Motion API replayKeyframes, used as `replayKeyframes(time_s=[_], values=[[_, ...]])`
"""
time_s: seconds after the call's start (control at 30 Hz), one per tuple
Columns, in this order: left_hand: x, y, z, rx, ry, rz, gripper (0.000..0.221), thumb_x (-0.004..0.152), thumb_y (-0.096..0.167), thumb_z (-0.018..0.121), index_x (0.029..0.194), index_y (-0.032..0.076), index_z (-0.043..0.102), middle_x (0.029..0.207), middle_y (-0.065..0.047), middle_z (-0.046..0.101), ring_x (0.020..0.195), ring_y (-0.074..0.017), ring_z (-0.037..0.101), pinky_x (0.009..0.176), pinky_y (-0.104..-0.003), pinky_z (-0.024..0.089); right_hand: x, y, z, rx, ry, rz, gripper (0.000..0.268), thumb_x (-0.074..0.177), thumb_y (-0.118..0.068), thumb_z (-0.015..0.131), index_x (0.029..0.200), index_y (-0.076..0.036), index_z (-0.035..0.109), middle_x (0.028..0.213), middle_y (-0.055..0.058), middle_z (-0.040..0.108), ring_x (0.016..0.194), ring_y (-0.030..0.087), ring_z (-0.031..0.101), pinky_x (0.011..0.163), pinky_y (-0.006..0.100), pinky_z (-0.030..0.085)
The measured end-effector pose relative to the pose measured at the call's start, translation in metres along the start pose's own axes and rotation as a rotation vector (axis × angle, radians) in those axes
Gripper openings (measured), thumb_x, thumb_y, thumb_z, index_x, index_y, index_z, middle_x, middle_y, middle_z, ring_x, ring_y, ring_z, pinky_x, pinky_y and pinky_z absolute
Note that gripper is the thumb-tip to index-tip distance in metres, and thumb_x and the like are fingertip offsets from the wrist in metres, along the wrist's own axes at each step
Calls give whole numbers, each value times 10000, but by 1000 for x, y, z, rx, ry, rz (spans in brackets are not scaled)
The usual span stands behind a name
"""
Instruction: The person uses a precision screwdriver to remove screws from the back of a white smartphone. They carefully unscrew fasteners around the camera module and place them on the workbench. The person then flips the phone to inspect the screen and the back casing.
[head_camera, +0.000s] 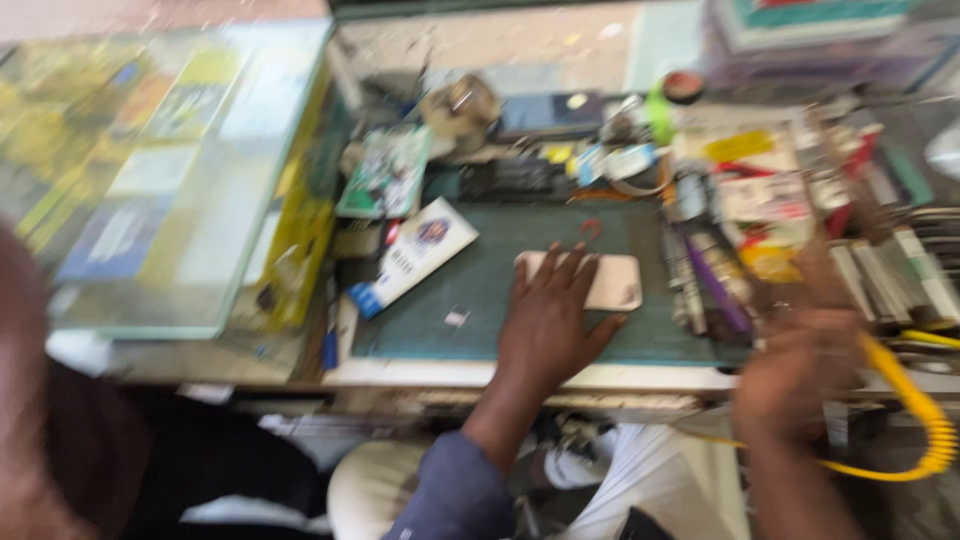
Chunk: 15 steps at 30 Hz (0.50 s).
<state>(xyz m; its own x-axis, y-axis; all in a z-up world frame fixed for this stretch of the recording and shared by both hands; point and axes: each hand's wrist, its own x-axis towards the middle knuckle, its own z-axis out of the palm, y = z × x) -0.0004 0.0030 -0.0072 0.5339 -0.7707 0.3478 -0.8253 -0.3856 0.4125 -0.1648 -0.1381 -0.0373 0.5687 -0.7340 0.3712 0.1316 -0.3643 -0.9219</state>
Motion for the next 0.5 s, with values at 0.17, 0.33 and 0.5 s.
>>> replayKeyframes(time_s=[0.17, 0.33, 0.5], values=[[-1, -2, 4, 35, 65, 38, 754, 894, 537, 675, 1460, 56, 546, 1555, -174, 495, 1497, -382, 376, 1233, -621, 193, -5, -25, -17, -20, 40, -56, 177, 1051, -58, 608, 1199, -14, 696, 1159, 137, 749, 1018, 187, 729, 891, 304, 600], [-3, -2, 3, 39, 60, 33, 763, 881, 543, 680, 1449, 50, 552, 1549, -175, 506, 1497, -385, 389, 1229, -625, 196, 0, -58, -21, -58, -16, -164, 219, 1074, -79, 590, 1259, -5, 678, 1229, 150, 733, 1062, 209, 728, 908, 312, 604], [-3, 0, 2, 23, 82, 40, 760, 879, 528, 693, 1453, 50, 554, 1552, -175, 510, 1499, -385, 391, 1236, -624, 195, 11, -57, -5, -5, -121, -106, 263, 1096, -100, 572, 1320, 4, 660, 1298, 163, 717, 1106, 230, 727, 924, 321, 608]])
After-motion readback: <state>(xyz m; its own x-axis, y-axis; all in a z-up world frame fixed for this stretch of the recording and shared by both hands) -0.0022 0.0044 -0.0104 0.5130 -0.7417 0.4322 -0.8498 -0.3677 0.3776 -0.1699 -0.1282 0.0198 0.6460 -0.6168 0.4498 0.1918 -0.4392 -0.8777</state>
